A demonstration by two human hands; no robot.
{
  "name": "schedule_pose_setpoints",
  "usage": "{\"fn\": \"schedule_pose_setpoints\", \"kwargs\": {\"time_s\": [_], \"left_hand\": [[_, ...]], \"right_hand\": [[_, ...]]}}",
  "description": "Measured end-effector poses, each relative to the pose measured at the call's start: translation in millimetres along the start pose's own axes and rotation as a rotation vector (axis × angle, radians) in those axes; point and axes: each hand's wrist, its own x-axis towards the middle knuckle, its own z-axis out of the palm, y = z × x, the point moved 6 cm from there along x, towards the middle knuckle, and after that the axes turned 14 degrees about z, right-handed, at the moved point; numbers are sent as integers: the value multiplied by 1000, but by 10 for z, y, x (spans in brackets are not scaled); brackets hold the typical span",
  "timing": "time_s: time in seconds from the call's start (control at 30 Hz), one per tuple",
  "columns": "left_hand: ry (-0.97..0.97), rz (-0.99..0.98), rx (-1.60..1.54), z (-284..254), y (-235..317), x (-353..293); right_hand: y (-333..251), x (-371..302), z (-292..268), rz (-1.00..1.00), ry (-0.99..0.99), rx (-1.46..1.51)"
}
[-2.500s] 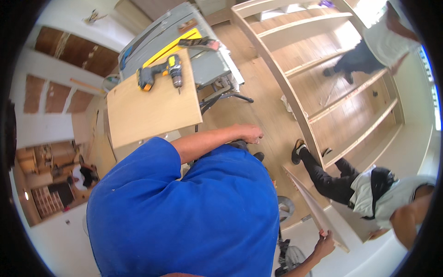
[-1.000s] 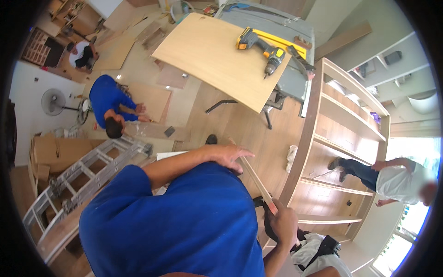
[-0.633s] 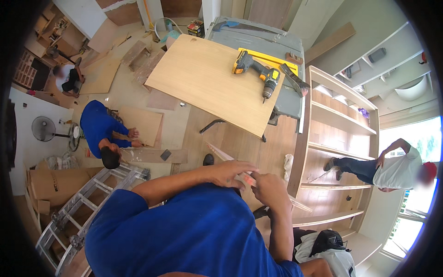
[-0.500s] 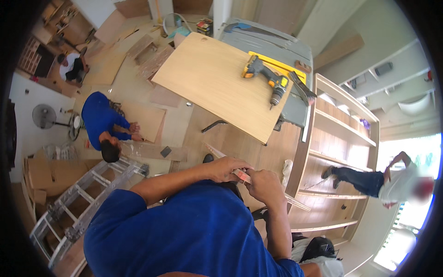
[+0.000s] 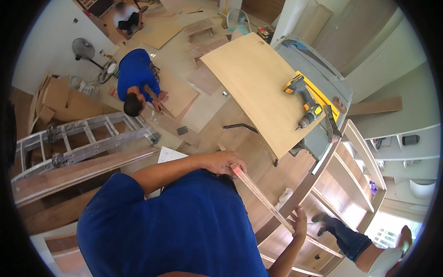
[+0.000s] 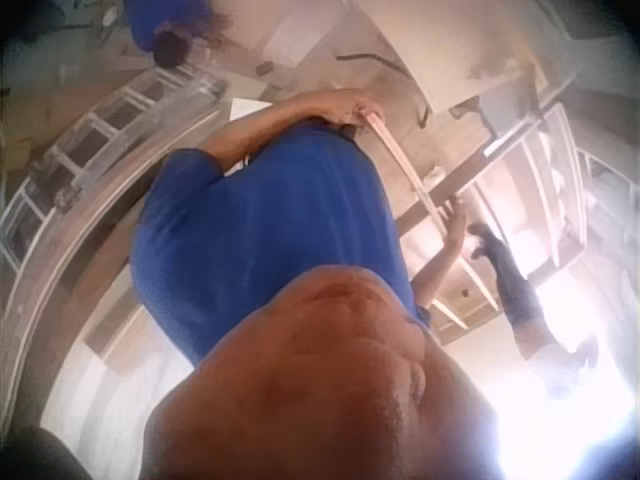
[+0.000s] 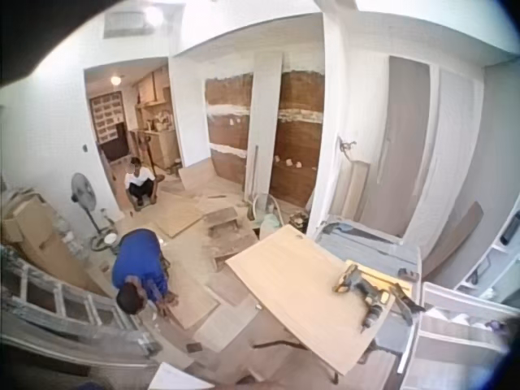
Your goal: The person helps position a wooden frame against a wall, then uses a hand saw to cut a large sheet of plywood. The person handles the plywood and saw throughout the clip.
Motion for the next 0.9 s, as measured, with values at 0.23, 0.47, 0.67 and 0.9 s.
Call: {"fn": "schedule_pose_setpoints", "kwargs": {"time_s": [0.23,0.47,0.67,0.9], "left_hand": [[213,-111,-27,102,53,-331],[231,-189,42,-231,193,-620],[427,-267,-49,-676,-124,-1292],[687,-225,-94,-1630,286,-1472]], "right_hand": [[1388,707,-163,322,-230,199],[521,734,1027,152,-728,648],[-75,843,1550,188,-772,862],[-840,237,2263,285,-817,783]]}}
